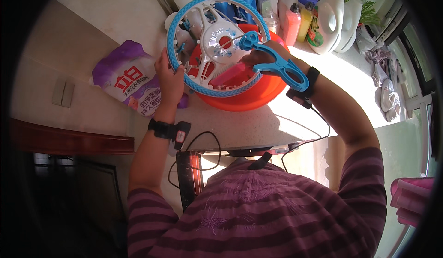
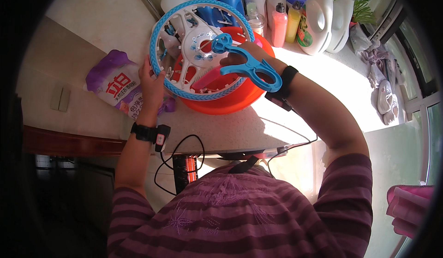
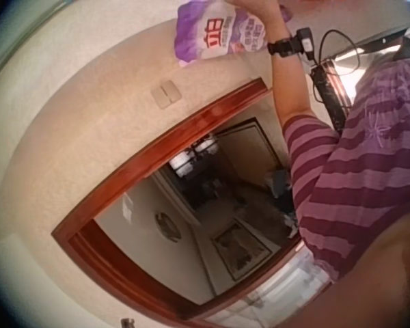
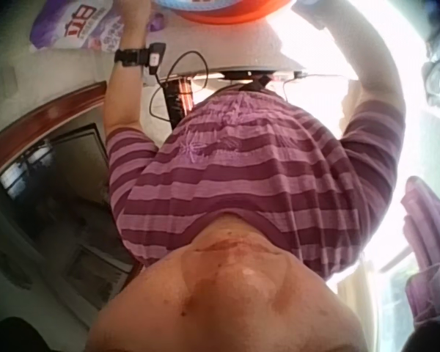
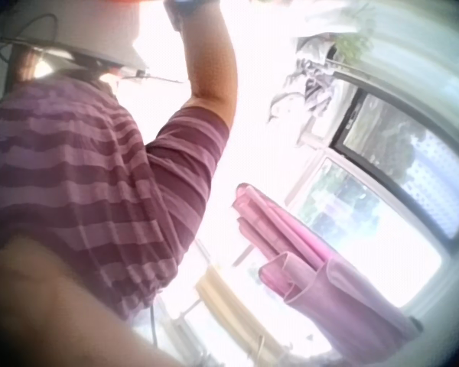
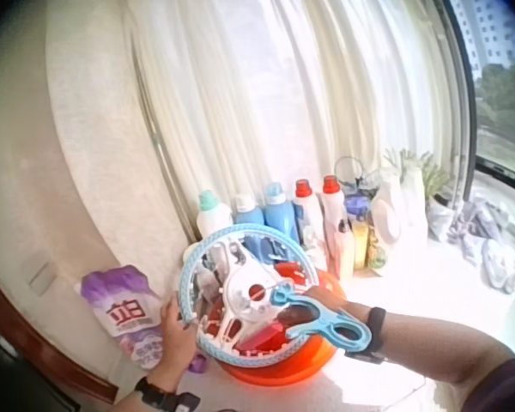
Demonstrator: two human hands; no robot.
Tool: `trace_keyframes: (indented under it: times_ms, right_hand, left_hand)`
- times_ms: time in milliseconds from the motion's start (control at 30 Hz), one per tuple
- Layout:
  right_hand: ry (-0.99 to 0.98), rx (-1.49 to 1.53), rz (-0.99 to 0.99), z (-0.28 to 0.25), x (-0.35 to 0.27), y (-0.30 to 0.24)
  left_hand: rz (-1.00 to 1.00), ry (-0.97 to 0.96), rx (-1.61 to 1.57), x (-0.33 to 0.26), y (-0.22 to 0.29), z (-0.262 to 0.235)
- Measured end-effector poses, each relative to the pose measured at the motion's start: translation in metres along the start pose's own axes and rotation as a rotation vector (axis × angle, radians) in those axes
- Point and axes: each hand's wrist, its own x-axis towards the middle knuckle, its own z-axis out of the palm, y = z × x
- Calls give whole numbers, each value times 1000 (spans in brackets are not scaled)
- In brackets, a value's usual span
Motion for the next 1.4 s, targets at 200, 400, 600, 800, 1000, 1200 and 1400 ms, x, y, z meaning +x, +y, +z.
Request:
trace_keyframes:
  times_ms: [200,400,600,800,1000,1200,1400]
  right_hand:
    - [-84,-294,255,-19,-1,2]
    - [9,-57,-56,0,3,-5]
    - [-149,-263,317,-24,-3,6]
    - [-263,-357,398,-33,-6,11]
    - [-96,29,577,26,14,14]
    - [-255,-349,317,18,18,1]
    - [-105,-661,234,-42,-12,7]
  left_hand:
    - [12,-6,-65,-2,2,-2]
    - [38,-12,-5,-2,2,-2]
    - [13,-18,-65,-4,7,-4]
    - [46,-10,21,-6,10,-4]
    - [88,-6,11,-10,15,-3]
    - [177,33,74,-11,23,-6]
    - [345,106,164,18,31,-11]
